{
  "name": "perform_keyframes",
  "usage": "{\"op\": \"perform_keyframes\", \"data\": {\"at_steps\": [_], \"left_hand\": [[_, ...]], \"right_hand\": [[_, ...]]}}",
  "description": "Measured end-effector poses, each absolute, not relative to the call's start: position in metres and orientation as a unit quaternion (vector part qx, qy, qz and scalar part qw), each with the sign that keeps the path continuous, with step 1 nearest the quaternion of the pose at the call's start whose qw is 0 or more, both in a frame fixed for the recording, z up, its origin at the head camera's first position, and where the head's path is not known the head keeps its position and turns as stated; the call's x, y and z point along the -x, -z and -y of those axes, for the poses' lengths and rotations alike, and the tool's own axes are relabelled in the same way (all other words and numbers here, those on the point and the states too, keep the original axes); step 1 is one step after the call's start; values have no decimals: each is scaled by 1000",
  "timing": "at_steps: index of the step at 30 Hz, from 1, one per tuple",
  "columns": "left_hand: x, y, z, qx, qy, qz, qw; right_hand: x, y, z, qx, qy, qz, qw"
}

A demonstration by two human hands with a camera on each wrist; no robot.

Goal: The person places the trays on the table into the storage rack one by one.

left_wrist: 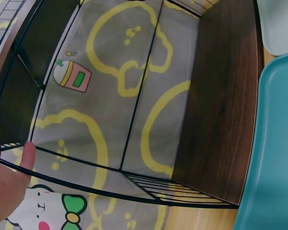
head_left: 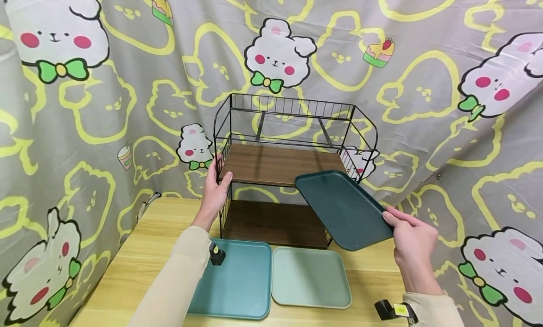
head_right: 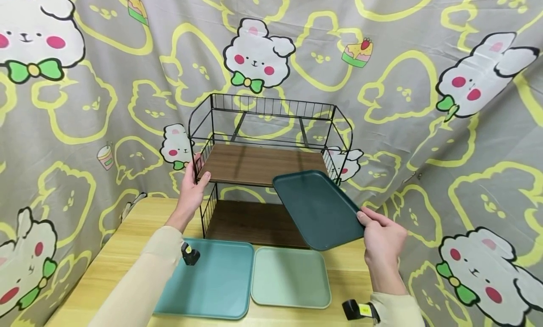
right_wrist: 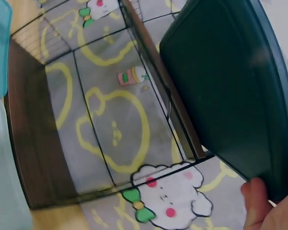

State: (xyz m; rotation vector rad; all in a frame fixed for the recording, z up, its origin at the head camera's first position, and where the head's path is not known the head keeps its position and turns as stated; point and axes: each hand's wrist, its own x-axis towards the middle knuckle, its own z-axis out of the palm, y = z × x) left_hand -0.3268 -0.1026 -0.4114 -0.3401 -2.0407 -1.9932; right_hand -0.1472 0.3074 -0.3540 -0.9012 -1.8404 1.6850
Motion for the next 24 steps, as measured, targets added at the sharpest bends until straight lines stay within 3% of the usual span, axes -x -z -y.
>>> {"op": "perform_keyframes", "data": {"at_steps": [7,24], "left_hand": [[327,412,102,120,692,700,131],[328,413,102,117,689,702,135]], "right_hand": [[165,354,-292,334,-485,761,272],[221,365,-237,374,-574,629,368]]}}
